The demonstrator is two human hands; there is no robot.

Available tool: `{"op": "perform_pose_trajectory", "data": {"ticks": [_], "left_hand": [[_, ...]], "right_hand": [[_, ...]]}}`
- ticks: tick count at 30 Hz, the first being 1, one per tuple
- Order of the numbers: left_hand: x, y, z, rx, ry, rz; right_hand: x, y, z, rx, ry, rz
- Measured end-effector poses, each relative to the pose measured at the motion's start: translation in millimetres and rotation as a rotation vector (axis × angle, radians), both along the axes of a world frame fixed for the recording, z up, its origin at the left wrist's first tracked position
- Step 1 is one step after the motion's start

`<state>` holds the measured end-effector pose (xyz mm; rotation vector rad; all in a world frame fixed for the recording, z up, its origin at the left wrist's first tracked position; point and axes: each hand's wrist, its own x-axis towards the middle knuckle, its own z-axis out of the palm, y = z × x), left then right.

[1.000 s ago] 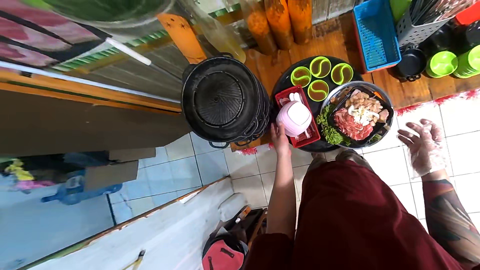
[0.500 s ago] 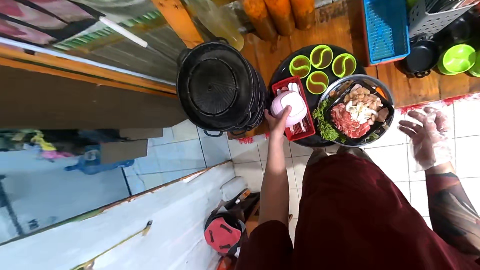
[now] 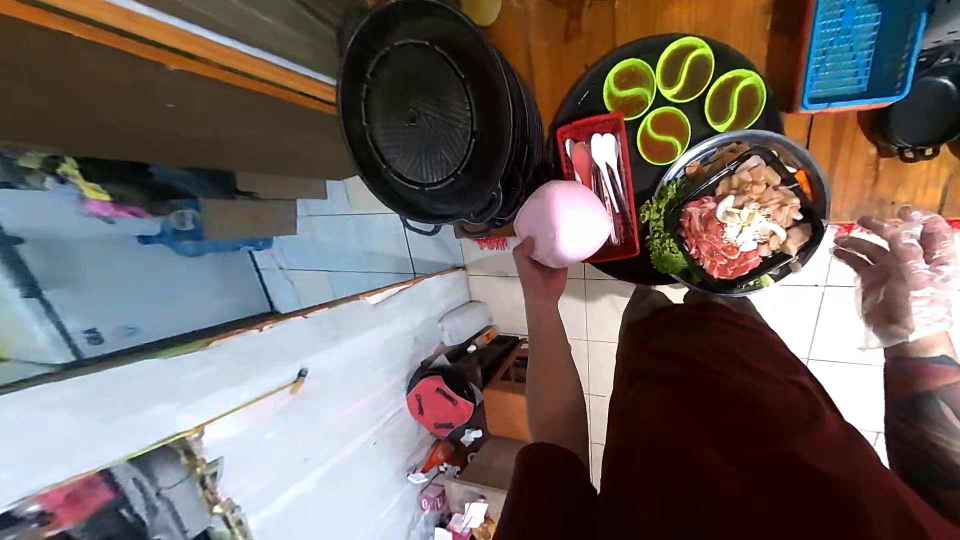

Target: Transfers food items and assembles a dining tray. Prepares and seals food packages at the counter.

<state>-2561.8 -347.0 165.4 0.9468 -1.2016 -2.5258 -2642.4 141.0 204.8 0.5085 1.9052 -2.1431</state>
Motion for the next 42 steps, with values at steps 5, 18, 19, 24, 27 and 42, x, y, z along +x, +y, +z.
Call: {"op": "perform_pose_trajectory", "data": {"ticks": [5,18,19,24,27,42], "left_hand": [[28.4,-7.3,2.4,-0.079,-0.014,-0.084],[-33.7,-13.6,-22.3,-0.485,-0.274,-0.567],[-33.7,-13.5,-21.5,-0.518,-0.286,-0.561],[-14.4,8.7,-13.2,-0.507,-0.268,-0.39],[11.7,36.3,-11.9,-0.324,-0.396,-0.187],[-0.8,11.6,-18.4,-0.734,-0.439,-0.128]], "right_hand": [[1.1,-11.7,-0.6,-0.005,0.015,0.005],[16.9,-34.5,11.4,-0.014,0.074,-0.029],[18.6,-34.2,12.8,-0.008,0.072,-0.037],[28.7,-27.3,8.9,0.001,0.061,-0.086],[33.4,-25.0,8.9,-0.002,0.043,-0.109],[29.0,-27.9,5.4,-0.007,-0.025,-0.116]]}}
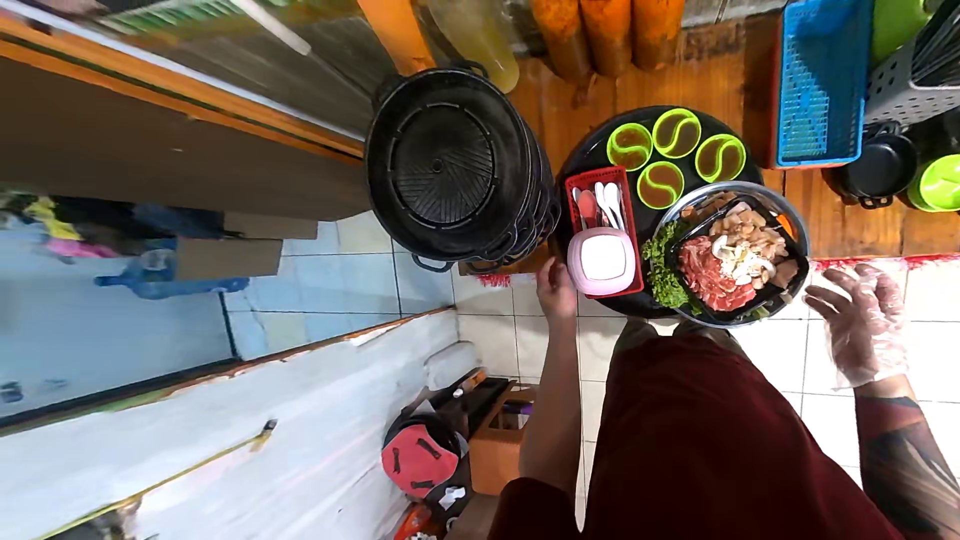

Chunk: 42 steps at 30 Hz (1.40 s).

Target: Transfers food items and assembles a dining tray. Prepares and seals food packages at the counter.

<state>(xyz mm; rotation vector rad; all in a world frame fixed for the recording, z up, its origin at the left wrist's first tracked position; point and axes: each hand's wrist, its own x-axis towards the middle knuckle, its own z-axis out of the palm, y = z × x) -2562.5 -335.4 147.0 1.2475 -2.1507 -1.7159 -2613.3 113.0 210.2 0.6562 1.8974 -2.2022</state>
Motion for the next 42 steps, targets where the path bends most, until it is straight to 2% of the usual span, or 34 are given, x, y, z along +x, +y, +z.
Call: {"op": "perform_pose_trajectory", "data": {"ticks": [3,6,8,11,15,19,22,26,30,32,36,42], "left_hand": [[-38.3,-14.0,40.7,-0.278,0.094,-0.226],[-86.4,-22.6,75.8,-0.383,0.029,-0.422],[-119.9,-23.7,82.9,-0.464,-0.042,-0.543],[-168.2,-18.5,78.4,-0.594,-0.226,-0.744],[-218.1,-6.3,53.8,-0.714,-0.501,-0.885],[-240.6,1.6,42.0,-0.759,-0.684,-0.939],[-243.0,-3.4,37.7,-0.676,-0.711,-0.963],[-245.0,-16.4,47.6,-0.599,-0.587,-0.989],[-266.6,10.1,79.9,-0.591,-0.238,-0.999],[-288.2,42.2,101.3,-0.567,-0.052,-1.026],[-338.8,134.4,145.9,-0.547,0.168,-1.084],[-418.1,276.3,176.0,-0.659,0.45,-1.282]], "right_hand": [[-4.7,3.0,-3.2,0.001,-0.008,0.004],[-9.2,8.8,-5.8,-0.004,-0.006,0.004],[-12.2,14.4,-7.6,-0.008,0.004,0.007],[-17.4,22.7,-8.2,0.011,-0.002,0.009],[-22.4,35.4,-10.6,0.018,-0.013,-0.018],[-25.9,43.6,-10.6,0.028,-0.025,-0.05],[-28.4,46.5,-8.6,0.03,-0.042,-0.064],[-32.3,44.8,-8.4,0.027,-0.055,-0.065],[-29.7,47.9,-8.0,0.023,-0.021,-0.09],[-26.0,54.2,-8.8,0.024,-0.018,-0.128],[-10.3,76.1,-14.0,0.014,-0.028,-0.206],[31.4,112.4,-19.6,0.011,-0.046,-0.382]]}}
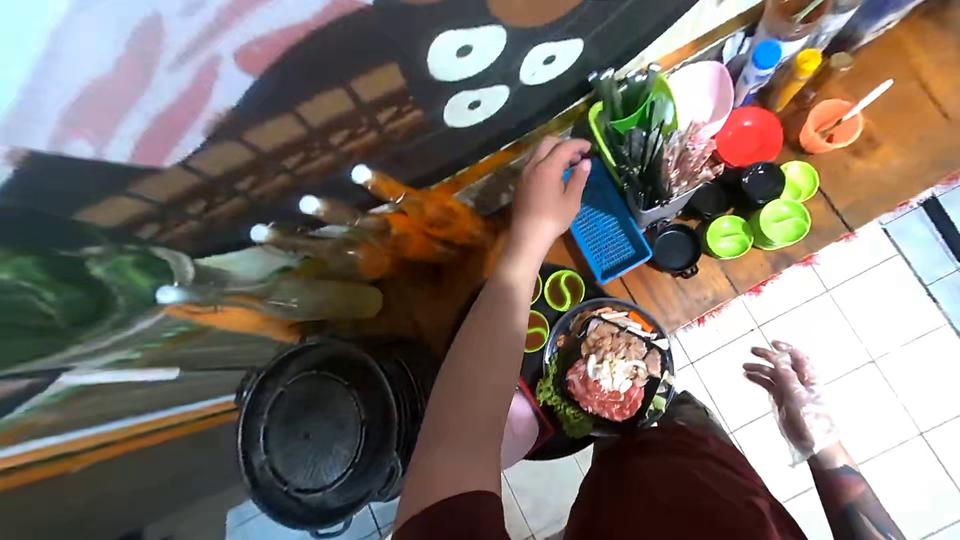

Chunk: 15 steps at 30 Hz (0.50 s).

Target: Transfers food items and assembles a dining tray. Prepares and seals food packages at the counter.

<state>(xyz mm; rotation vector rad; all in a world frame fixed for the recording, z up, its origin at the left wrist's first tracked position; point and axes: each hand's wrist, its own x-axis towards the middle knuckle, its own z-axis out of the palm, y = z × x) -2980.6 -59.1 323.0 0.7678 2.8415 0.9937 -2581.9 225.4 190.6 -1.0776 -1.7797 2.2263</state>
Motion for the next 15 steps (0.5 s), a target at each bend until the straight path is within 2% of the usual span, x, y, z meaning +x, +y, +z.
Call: {"op": "perform_pose_trajectory", "data": {"ticks": [5,8,12,15], "left_hand": [[-51.8,92.8,19.5,-0.199,0.101,-0.21],[-74.7,129.2,20.2,-0.342,0.121,-0.294],[-106.2,143.4,17.5,-0.355,-0.032,-0.22],[-115.0,136.2,8.6,-0.255,-0.17,-0.261]], "right_hand": [[38.3,28.0,-15.2,-0.018,-0.044,-0.143],[51.9,39.0,-23.1,-0.021,-0.071,-0.198],[55.0,45.8,-35.4,-0.042,-0.101,-0.223],[47.3,49.5,-44.1,-0.064,-0.183,-0.189]]}}
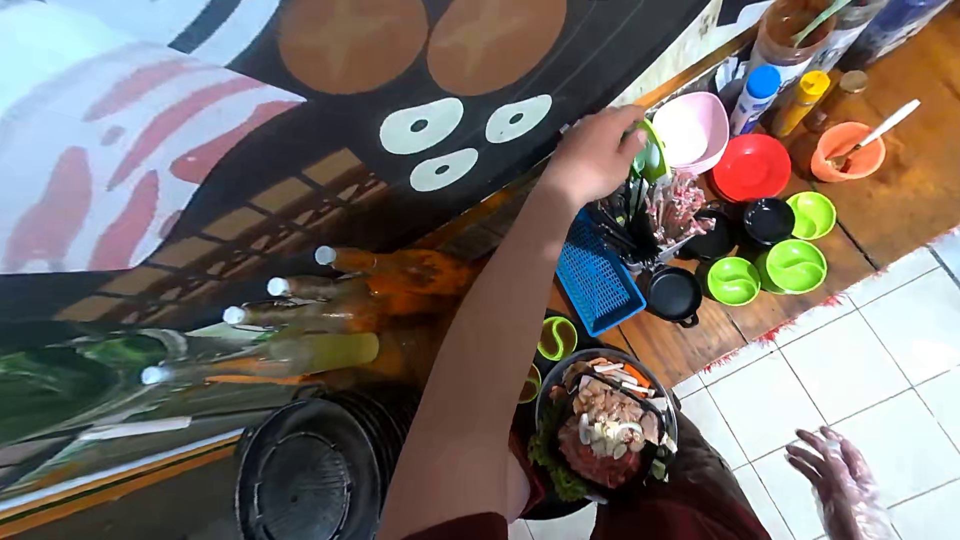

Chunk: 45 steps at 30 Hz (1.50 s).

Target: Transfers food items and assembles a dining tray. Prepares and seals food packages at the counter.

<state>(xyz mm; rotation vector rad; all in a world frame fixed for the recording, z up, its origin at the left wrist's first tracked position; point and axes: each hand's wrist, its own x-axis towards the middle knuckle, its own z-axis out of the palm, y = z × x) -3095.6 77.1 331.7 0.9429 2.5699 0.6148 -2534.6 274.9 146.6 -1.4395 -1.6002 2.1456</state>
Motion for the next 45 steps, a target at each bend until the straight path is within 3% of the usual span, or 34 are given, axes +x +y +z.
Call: {"op": "perform_pose_trajectory", "data": {"ticks": [8,12,14,17,21,23,28,36,42,45], "left_hand": [[39.8,-65.6,2.4,0.267,-0.401,-0.364],[35.6,-87.8,-0.3,0.429,-0.367,-0.175],[13.7,-80.1,-5.0,0.457,-0.181,-0.06],[-26.6,-53.5,-24.8,0.264,0.009,-0.181],[-50.1,-6.9,-51.0,-0.182,-0.048,-0.374],[-53.4,5.5,-48.6,-0.317,-0.019,-0.414],[-64.0,-5.1,-26.0,-0.428,0.027,-0.494],[-65.1,-18.4,-33.9,-0.298,0.135,-0.437],[-61.7,-1.8,-43.0,-0.231,-0.068,-0.446],[-50.0,13.9,-34.2,-0.053,-0.047,-0.382]], "right_hand": [[-54.0,2.1,-32.3,-0.098,-0.223,0.198],[-76.9,-1.5,-38.7,-0.12,-0.242,0.249],[-81.7,-3.8,-41.9,-0.118,-0.24,0.25],[-81.7,-4.3,-44.6,-0.122,-0.231,0.252],[-80.0,-1.5,-38.8,-0.105,-0.236,0.226],[-78.9,2.8,-37.1,-0.103,-0.232,0.212],[-71.4,12.1,-38.9,-0.092,-0.239,0.197],[-63.7,16.5,-41.3,-0.102,-0.207,0.159],[-54.2,15.2,-40.8,-0.107,-0.234,0.115],[-49.5,16.7,-40.9,-0.114,-0.229,0.092]]}}
